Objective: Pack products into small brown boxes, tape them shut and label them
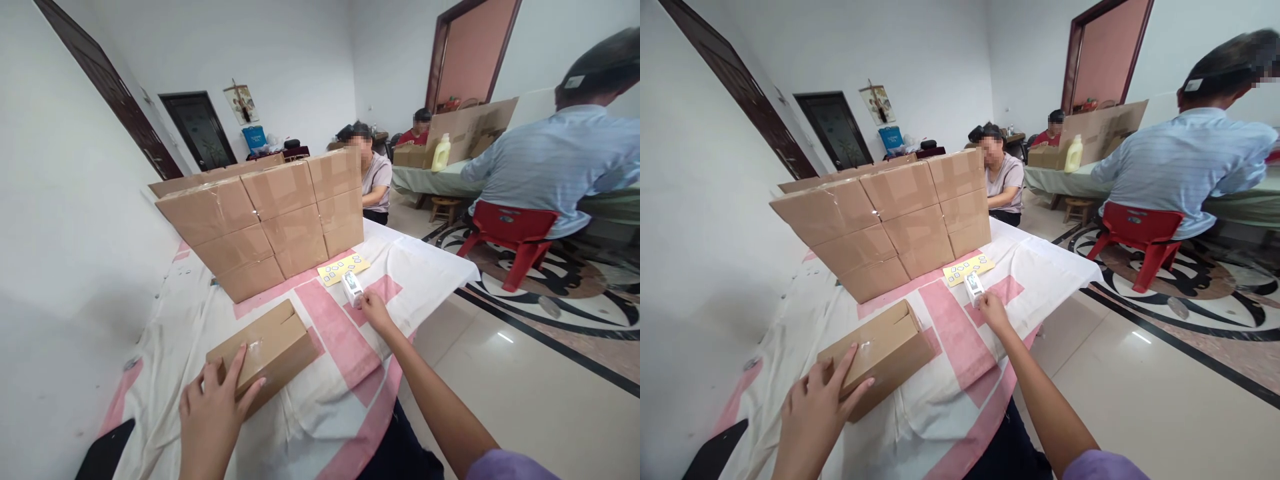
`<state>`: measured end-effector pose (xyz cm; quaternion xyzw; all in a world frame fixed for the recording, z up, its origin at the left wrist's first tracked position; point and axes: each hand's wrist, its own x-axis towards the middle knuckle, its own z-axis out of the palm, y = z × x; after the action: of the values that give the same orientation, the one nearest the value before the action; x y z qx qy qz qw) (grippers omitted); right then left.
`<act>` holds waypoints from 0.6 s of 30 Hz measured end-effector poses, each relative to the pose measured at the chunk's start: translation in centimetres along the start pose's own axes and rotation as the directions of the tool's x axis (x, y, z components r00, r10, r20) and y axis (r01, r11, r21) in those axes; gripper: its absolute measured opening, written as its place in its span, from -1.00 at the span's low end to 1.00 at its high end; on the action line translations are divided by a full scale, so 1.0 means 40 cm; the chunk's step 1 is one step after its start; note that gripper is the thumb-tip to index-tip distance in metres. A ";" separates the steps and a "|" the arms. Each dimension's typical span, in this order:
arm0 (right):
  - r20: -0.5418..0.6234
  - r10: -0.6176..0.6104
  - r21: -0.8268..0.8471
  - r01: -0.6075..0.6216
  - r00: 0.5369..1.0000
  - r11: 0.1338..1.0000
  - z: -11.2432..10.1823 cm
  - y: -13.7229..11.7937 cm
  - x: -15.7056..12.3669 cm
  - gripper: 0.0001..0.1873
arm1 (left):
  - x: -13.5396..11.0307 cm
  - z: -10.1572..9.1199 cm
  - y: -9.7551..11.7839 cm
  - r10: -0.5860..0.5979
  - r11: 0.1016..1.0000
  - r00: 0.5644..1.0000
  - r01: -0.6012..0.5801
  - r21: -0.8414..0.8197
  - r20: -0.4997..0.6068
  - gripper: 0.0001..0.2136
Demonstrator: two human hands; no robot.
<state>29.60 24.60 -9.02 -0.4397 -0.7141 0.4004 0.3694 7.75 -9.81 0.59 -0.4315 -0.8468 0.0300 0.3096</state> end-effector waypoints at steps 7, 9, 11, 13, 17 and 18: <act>0.005 -0.007 -0.007 0.007 1.000 1.000 0.001 0.007 0.003 -0.81 | 0.000 0.011 -0.004 0.012 1.000 1.000 -0.012 0.005 -0.007 -0.47; -0.010 0.003 -0.006 -0.003 1.000 1.000 0.005 0.005 0.003 -0.82 | 0.001 0.011 -0.003 0.015 1.000 1.000 -0.015 0.005 -0.019 -0.48; -0.011 0.002 0.010 -0.002 1.000 1.000 0.006 0.001 0.000 -0.83 | 0.000 0.011 -0.002 0.010 1.000 0.999 -0.010 0.013 -0.032 -0.49; 0.023 -0.019 0.049 0.018 1.000 0.999 -0.002 -0.003 -0.006 -0.83 | -0.002 0.014 0.000 0.004 1.000 0.999 -0.003 0.022 -0.041 -0.49; 0.126 -0.093 0.162 0.072 0.988 0.984 -0.033 -0.015 -0.025 -0.77 | -0.006 0.018 0.008 -0.015 0.999 0.998 0.017 0.038 -0.054 -0.51; 0.139 -0.102 0.186 0.075 0.985 0.980 -0.039 -0.018 -0.031 -0.74 | -0.006 0.017 0.012 -0.021 0.999 0.998 0.024 0.044 -0.057 -0.52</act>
<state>31.16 23.63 -7.95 -0.3413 -0.7192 0.4779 0.3712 7.83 -9.53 -0.24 -0.4156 -0.8417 0.0332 0.3431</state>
